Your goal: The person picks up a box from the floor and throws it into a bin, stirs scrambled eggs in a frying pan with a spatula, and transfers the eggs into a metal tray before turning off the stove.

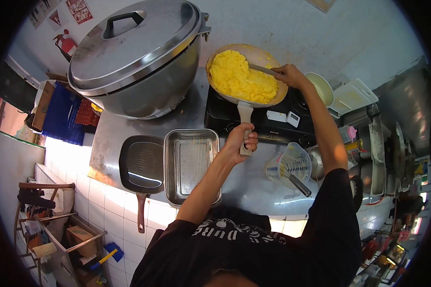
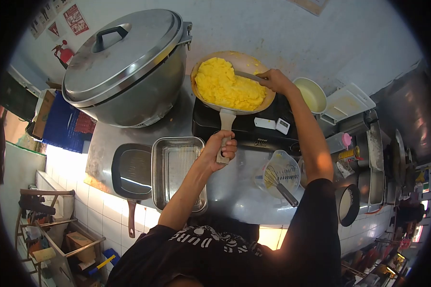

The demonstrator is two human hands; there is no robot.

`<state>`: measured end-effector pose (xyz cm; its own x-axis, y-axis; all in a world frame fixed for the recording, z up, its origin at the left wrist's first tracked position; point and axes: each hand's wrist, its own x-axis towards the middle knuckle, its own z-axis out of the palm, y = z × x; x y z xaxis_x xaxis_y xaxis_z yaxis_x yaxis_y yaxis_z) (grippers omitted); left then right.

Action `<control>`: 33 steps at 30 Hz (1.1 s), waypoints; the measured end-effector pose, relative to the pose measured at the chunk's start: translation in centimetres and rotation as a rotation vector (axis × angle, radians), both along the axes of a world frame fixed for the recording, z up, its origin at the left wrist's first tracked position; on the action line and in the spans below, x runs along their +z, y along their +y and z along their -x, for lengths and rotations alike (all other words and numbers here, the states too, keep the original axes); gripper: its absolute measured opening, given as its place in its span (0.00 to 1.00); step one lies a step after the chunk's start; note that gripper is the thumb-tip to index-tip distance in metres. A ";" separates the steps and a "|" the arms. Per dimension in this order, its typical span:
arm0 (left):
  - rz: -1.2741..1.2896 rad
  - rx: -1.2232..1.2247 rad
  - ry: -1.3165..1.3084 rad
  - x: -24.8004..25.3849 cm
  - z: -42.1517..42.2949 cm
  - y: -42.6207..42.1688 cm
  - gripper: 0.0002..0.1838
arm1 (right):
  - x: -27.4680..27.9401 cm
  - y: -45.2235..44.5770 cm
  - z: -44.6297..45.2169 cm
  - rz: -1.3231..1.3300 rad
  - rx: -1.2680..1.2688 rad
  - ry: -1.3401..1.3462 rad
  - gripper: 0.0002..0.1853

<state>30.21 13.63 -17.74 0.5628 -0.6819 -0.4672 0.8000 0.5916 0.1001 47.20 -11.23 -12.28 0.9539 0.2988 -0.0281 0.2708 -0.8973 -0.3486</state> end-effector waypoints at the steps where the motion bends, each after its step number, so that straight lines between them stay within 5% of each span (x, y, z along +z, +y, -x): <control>1: 0.016 0.010 -0.001 -0.1 0.0 0.0 0.04 | -0.4 -0.3 0.0 0.003 0.120 -0.115 0.18; 10: 0.067 0.014 -0.002 -0.6 -0.2 -0.1 0.04 | 6.6 1.2 7.7 0.480 0.272 -0.334 0.22; 19: 0.073 0.043 0.005 -0.7 0.1 -0.2 0.04 | 6.2 5.8 17.0 0.652 0.156 -0.262 0.24; 26: 0.109 0.036 0.016 -0.9 -0.1 -0.3 0.04 | 1.8 7.5 14.2 0.526 -0.142 -0.347 0.22; 33: 0.106 0.036 -0.008 -1.1 0.0 -0.2 0.04 | 10.5 6.3 19.7 0.405 -0.163 -0.279 0.21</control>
<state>30.19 13.44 -18.80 0.5913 -0.7066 -0.3888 0.7774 0.6276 0.0418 27.52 -4.97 -1.77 0.9749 0.1632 0.1512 0.1489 -0.9837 0.1013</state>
